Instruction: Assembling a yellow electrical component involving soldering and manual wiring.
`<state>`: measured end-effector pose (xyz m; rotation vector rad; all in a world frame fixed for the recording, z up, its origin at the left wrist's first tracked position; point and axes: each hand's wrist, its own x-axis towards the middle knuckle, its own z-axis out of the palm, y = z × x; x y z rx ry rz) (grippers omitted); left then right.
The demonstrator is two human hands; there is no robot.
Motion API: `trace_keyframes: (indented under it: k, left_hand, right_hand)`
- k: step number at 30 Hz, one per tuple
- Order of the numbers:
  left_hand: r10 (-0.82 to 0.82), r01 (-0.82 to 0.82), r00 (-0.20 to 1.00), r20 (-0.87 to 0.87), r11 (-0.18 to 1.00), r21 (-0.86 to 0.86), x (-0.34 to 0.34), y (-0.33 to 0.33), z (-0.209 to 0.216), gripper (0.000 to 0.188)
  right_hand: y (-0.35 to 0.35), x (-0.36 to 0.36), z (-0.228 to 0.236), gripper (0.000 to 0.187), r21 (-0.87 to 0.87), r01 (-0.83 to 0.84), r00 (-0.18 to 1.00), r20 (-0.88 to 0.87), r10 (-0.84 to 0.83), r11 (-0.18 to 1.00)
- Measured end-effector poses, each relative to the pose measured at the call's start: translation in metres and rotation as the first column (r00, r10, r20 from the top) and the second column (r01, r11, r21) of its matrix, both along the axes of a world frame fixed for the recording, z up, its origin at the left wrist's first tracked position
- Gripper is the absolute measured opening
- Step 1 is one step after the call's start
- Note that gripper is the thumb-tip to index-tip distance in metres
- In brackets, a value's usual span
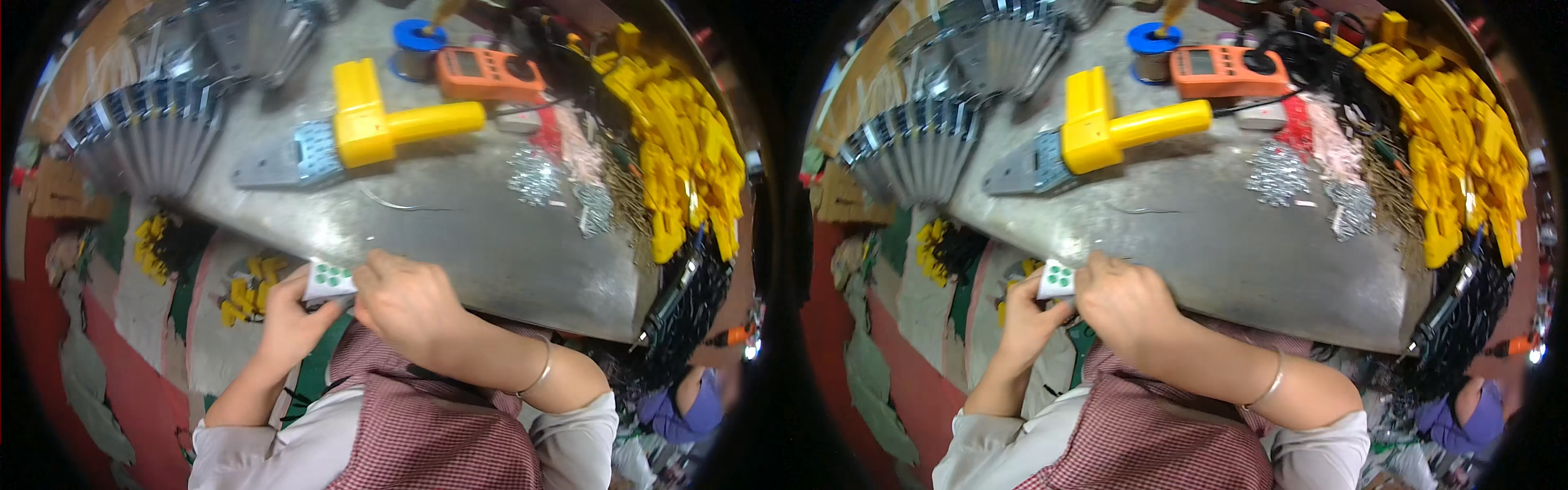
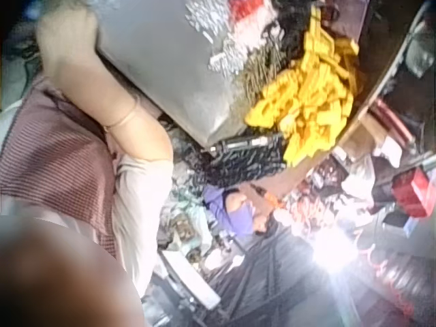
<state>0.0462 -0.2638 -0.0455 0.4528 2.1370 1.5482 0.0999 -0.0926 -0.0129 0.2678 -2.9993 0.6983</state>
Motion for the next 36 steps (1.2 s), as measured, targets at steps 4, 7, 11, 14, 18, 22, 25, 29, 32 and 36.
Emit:
trace_keyframes:
  k: [4,7,11,14,18,22,25,29,32,36]
  left_hand:
    - [-0.048,0.04,0.99,0.133,0.997,0.063,-0.011,-0.007,0.005,0.027]
    - [-0.096,0.085,0.991,0.096,0.99,0.114,-0.023,-0.021,0.009,0.025]
    - [0.129,-0.195,0.926,-0.355,0.968,-0.157,-0.057,-0.039,0.026,0.007]
    - [-0.044,-0.212,0.546,-0.836,0.959,-0.189,-0.077,0.0,0.038,0.035]
    - [-0.141,-0.173,0.553,-0.821,0.945,-0.279,-0.08,0.024,0.029,0.046]
    - [-0.082,-0.155,0.615,-0.784,0.963,-0.222,-0.084,0.014,0.034,0.041]
    - [-0.08,-0.127,0.59,-0.804,0.973,-0.191,-0.087,0.019,0.047,0.039]
    - [-0.313,0.172,0.319,-0.894,0.947,-0.27,-0.095,0.107,0.06,0.056]
    - [-0.474,0.161,0.187,-0.861,0.879,-0.449,-0.1,0.152,0.047,0.055]
    - [-0.619,0.203,0.154,-0.77,0.783,-0.588,-0.093,0.129,0.074,0.041]
  right_hand:
    - [0.012,-0.009,-0.003,0.008,-0.255,-0.021,1.0,-0.023,0.015,0.967]
    - [0.038,-0.027,0.019,0.006,-0.436,0.097,0.992,-0.035,-0.124,0.895]
    - [0.083,-0.081,0.04,0.009,-0.353,0.254,0.881,-0.299,-0.367,0.9]
    - [0.104,-0.119,0.026,0.012,-0.106,0.335,0.85,-0.395,-0.349,0.936]
    - [0.102,-0.144,0.015,0.011,-0.094,0.36,0.903,-0.213,-0.372,0.928]
    - [0.119,-0.118,0.04,0.017,-0.138,0.047,0.943,-0.321,-0.09,0.989]
    - [0.158,-0.107,0.096,0.023,0.338,0.312,0.88,-0.455,-0.136,0.888]
    - [0.222,-0.117,0.098,0.017,0.712,0.234,0.949,-0.018,-0.316,0.662]
    - [0.221,-0.113,0.119,0.019,0.632,0.292,0.952,-0.123,-0.279,0.718]
    - [0.239,-0.108,0.151,0.029,0.051,0.211,0.965,-0.171,-0.199,0.976]
